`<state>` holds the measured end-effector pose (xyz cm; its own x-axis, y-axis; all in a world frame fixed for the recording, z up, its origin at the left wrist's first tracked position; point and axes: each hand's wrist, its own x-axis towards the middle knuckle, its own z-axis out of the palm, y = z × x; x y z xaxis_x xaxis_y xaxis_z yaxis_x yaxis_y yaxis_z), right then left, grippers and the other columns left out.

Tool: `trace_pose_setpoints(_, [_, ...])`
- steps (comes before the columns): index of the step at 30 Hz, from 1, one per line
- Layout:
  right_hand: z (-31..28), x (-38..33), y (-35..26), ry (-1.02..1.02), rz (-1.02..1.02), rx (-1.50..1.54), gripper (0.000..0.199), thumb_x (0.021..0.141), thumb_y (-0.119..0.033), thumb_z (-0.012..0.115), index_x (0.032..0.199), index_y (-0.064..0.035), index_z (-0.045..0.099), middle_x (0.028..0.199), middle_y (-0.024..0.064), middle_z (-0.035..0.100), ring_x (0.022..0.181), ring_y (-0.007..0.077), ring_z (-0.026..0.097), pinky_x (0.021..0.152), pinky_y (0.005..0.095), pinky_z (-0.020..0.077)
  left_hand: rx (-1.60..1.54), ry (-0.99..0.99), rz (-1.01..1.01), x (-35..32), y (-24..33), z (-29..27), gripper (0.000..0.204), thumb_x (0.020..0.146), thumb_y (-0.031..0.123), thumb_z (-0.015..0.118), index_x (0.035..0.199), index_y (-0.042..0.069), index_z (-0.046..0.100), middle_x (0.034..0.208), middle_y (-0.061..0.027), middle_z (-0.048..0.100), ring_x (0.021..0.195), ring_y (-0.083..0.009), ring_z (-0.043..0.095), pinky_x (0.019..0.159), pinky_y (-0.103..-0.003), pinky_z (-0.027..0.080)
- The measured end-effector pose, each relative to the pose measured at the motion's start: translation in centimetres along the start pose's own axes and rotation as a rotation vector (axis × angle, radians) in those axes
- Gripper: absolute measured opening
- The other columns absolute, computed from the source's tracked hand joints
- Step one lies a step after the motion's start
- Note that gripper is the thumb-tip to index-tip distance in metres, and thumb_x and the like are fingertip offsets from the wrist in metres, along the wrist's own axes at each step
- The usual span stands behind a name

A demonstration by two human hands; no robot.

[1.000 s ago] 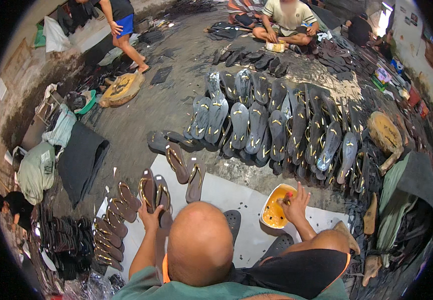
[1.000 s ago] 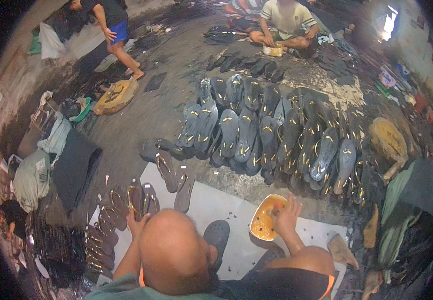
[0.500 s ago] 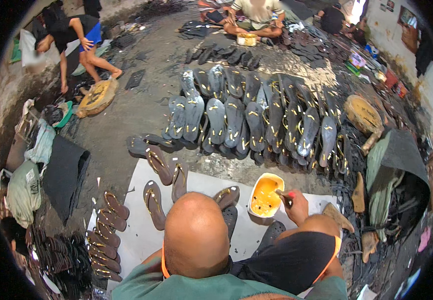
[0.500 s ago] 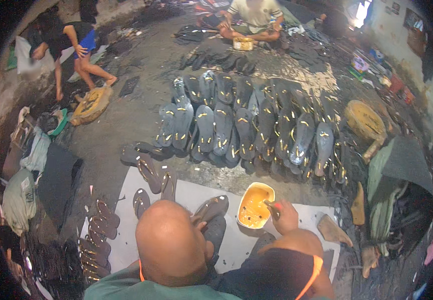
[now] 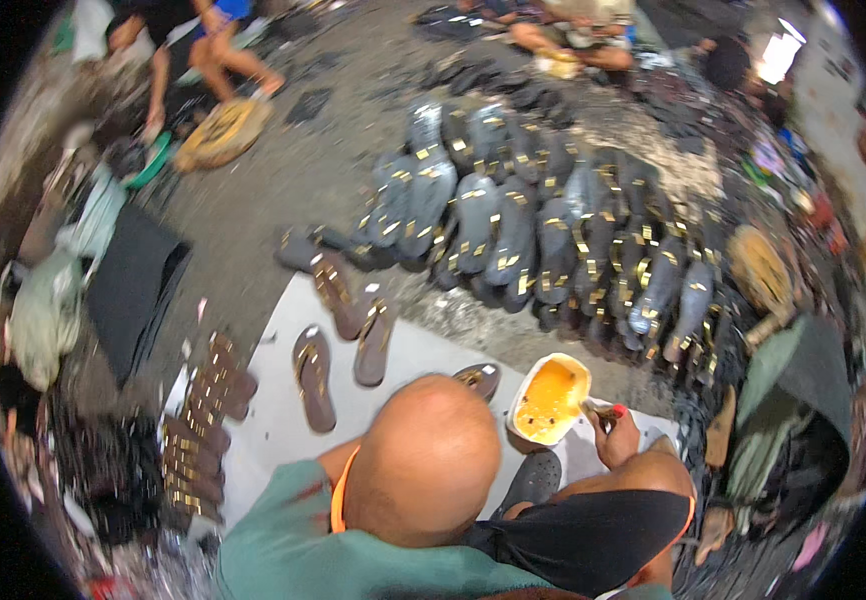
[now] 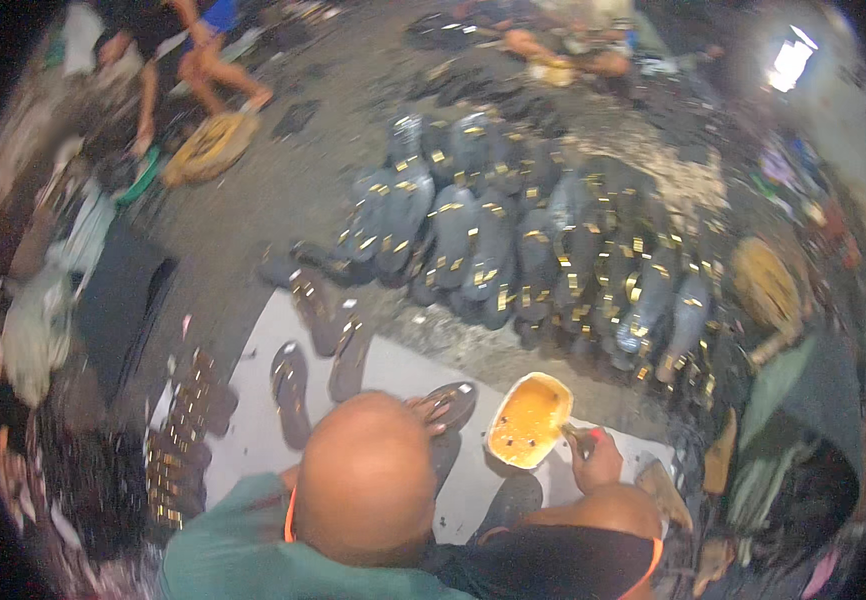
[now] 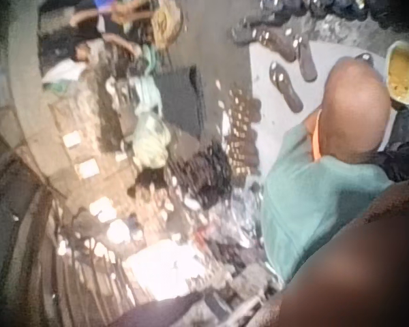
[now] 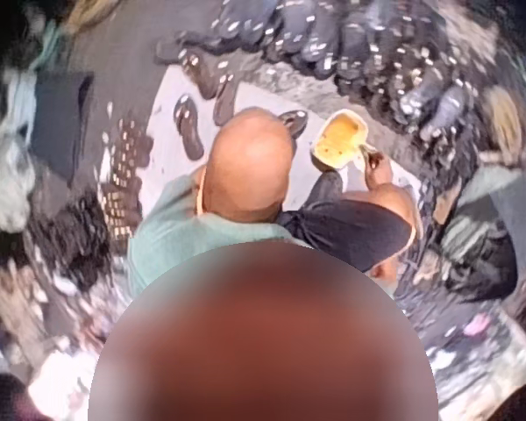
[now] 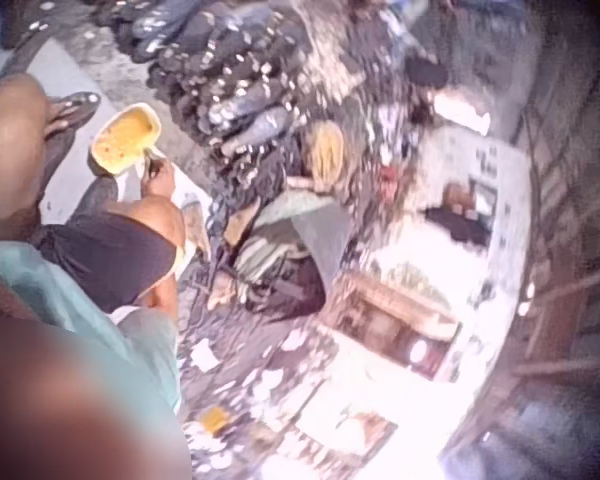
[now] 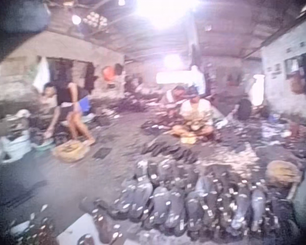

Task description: The person sits on the floor and repeatedly picks up black sandals, applies a yellow substance with a brush, and places them back in a pile. The process is repeated for multiple sandals throughout the clip.

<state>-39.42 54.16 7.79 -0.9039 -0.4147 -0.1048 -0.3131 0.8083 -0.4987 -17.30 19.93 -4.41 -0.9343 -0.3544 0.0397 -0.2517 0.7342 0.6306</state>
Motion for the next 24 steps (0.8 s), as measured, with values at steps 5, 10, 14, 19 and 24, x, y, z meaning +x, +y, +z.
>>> trace_pose_setpoints(5, [-1.4, 1.2, 1.7, -0.201, -0.018, 0.307, 0.039, 0.093, -0.034, 0.066, 0.108, 0.0017, 0.067, 0.099, 0.0145, 0.072, 0.091, 0.0272, 0.068, 0.08, 0.0426, 0.0517, -0.369, 0.086, -0.192, 3.3, 3.4, -3.2, 0.057, 0.099, 0.045, 0.052, 0.138, 0.003, 0.052, 0.127, -0.0116, 0.062, 0.107, -0.0217, 0.063, 0.095, -0.035, 0.052])
trace_pose_setpoints(10, [-6.4, 4.8, -3.5, -0.002, 0.048, 1.375, 0.043, 0.102, -0.03, 0.053, 0.135, -0.0032, 0.053, 0.133, 0.0086, 0.058, 0.124, 0.0209, 0.054, 0.109, 0.0392, 0.0397, -1.281, -0.016, -0.349, 11.5, 10.6, -9.2, 0.057, 0.102, 0.047, 0.047, 0.139, 0.003, 0.051, 0.128, -0.0108, 0.063, 0.107, -0.02, 0.065, 0.094, -0.033, 0.053])
trace_pose_setpoints(14, [-10.4, 8.9, -13.5, 0.044, 0.016, 1.384, 0.044, 0.097, -0.031, 0.063, 0.126, 0.0008, 0.06, 0.113, 0.0076, 0.066, 0.101, 0.0172, 0.062, 0.091, 0.0334, 0.0477, -1.884, -0.295, -0.317, 17.5, 17.4, -12.7, 0.058, 0.104, 0.047, 0.043, 0.14, 0.003, 0.05, 0.127, -0.0105, 0.064, 0.104, -0.0183, 0.067, 0.092, -0.032, 0.056])
trace_pose_setpoints(19, [-11.3, 11.5, -17.5, 0.424, -0.138, 1.104, 0.046, 0.091, -0.039, 0.071, 0.103, 0.0053, 0.07, 0.087, 0.006, 0.069, 0.075, 0.0101, 0.058, 0.07, 0.0291, 0.0486, -1.738, -0.398, -0.099, 19.4, 24.0, -11.7, 0.056, 0.106, 0.045, 0.037, 0.143, 0.004, 0.046, 0.124, -0.0116, 0.065, 0.104, -0.0175, 0.068, 0.088, -0.031, 0.058])
trace_pose_setpoints(24, [-12.1, 11.4, -16.2, 0.484, -0.568, 0.861, 0.026, 0.091, -0.027, 0.072, 0.102, -0.0029, 0.073, 0.09, 0.0076, 0.072, 0.081, 0.0182, 0.065, 0.075, 0.0323, 0.0507, -1.508, -0.514, -0.017, 18.8, 23.0, -10.2, 0.054, 0.106, 0.043, 0.04, 0.142, 0.004, 0.044, 0.124, -0.0088, 0.063, 0.105, -0.0168, 0.066, 0.09, -0.031, 0.056])
